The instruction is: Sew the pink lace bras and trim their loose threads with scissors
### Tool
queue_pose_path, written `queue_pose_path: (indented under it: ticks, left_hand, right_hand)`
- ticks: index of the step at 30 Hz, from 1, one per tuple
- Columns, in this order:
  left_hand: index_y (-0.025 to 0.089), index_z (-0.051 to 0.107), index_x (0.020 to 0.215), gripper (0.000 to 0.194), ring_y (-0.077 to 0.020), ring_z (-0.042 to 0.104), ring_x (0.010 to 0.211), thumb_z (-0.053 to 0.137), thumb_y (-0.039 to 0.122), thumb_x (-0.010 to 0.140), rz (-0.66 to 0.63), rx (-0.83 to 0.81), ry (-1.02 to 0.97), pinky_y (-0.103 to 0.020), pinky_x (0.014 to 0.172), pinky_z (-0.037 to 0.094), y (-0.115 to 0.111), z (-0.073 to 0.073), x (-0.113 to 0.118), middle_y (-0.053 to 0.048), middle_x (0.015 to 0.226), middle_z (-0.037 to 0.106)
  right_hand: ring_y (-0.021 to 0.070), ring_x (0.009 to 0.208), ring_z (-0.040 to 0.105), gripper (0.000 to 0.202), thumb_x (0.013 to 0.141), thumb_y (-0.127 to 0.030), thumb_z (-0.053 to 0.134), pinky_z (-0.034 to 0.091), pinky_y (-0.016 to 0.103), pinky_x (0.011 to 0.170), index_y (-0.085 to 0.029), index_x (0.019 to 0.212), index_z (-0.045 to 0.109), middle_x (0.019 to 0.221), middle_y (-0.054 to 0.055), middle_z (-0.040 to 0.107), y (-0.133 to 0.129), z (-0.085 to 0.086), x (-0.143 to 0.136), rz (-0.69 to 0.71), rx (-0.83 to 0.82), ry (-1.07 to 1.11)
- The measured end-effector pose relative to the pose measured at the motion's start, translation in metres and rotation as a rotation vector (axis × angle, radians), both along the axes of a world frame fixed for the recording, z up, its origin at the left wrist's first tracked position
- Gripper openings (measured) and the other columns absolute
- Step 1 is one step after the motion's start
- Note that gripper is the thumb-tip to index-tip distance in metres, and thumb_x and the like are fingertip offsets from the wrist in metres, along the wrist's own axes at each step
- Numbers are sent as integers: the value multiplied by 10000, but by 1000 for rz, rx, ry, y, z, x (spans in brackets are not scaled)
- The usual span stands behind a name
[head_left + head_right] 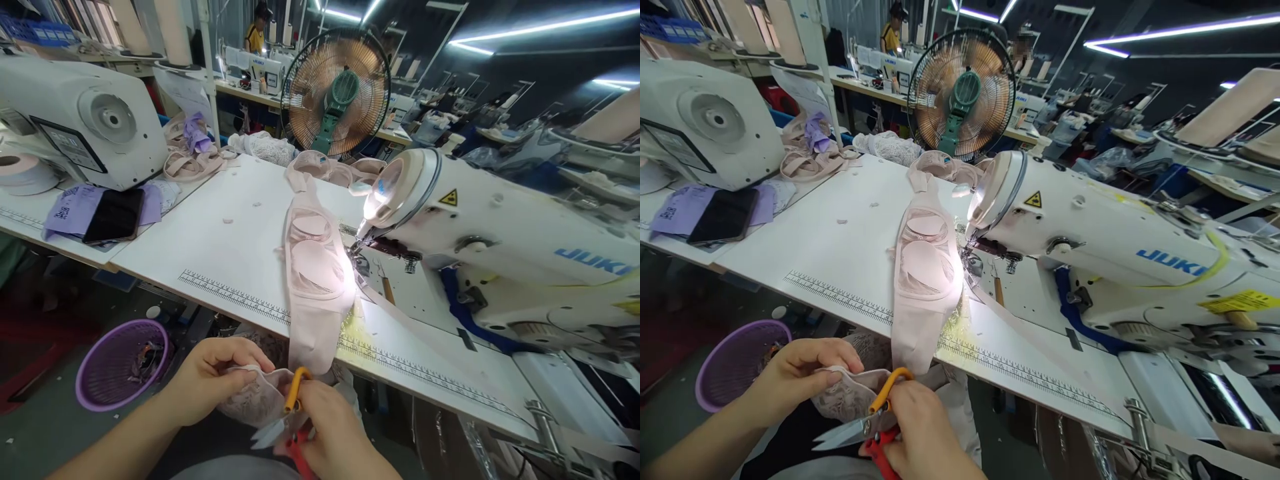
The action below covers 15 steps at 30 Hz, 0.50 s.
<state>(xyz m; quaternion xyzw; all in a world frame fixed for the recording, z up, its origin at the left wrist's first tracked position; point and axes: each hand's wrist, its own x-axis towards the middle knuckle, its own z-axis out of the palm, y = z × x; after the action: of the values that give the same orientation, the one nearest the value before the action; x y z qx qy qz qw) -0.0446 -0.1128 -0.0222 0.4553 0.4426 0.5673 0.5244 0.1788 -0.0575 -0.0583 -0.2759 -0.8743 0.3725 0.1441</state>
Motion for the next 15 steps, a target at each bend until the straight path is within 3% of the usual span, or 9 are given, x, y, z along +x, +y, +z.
queue_pose_path:
  ticks: [4,7,10,13,14,15]
  left_hand:
    - [211,742,731,82,-177,688,777,696,166,780,47,-44,-7,-258,704,527,-6,1,-1,-43,858,773]
    - [188,721,740,38,-189,692,793,719,210,771,115,-109,29,-259,706,528,-10,3,-5,-63,864,774]
    - [167,646,714,208,-208,689,808,748,343,759,69,-184,-22,-271,702,522,-21,7,-10,-100,893,773]
    - [196,524,676,404,-177,654,624,724,543,720,12,-242,-136,-245,553,488,-44,9,-20,-47,734,751]
    - [207,487,664,452,-151,606,527,668,615,734,24,-247,-87,-228,478,447,-52,9,-25,-13,646,711]
    - [213,462,644,504,-125,553,466,574,687,772,91,-202,86,-214,439,419,-60,9,-32,19,560,645]
  right_hand:
    - [209,678,586,292,536,-17,500,416,280,590,-212,753,519,763,38,634,-12,-8,-1,-35,81,-81]
    - [190,646,570,300,548,-21,500,394,263,558,-210,779,526,762,24,615,-17,2,3,-13,10,-82]
    - [189,700,595,304,585,-30,503,430,254,602,-209,825,560,808,26,625,-23,20,2,1,-52,-66]
    - [170,684,594,171,681,-145,596,437,223,575,-223,830,566,796,7,629,-33,31,-15,90,-92,-24]
    - [159,656,582,159,695,-226,646,421,211,533,-231,831,563,779,-7,621,-36,33,-23,148,-105,-11]
    - [151,601,554,157,682,-286,672,399,213,494,-236,757,542,708,-22,591,-37,33,-31,208,-65,23]
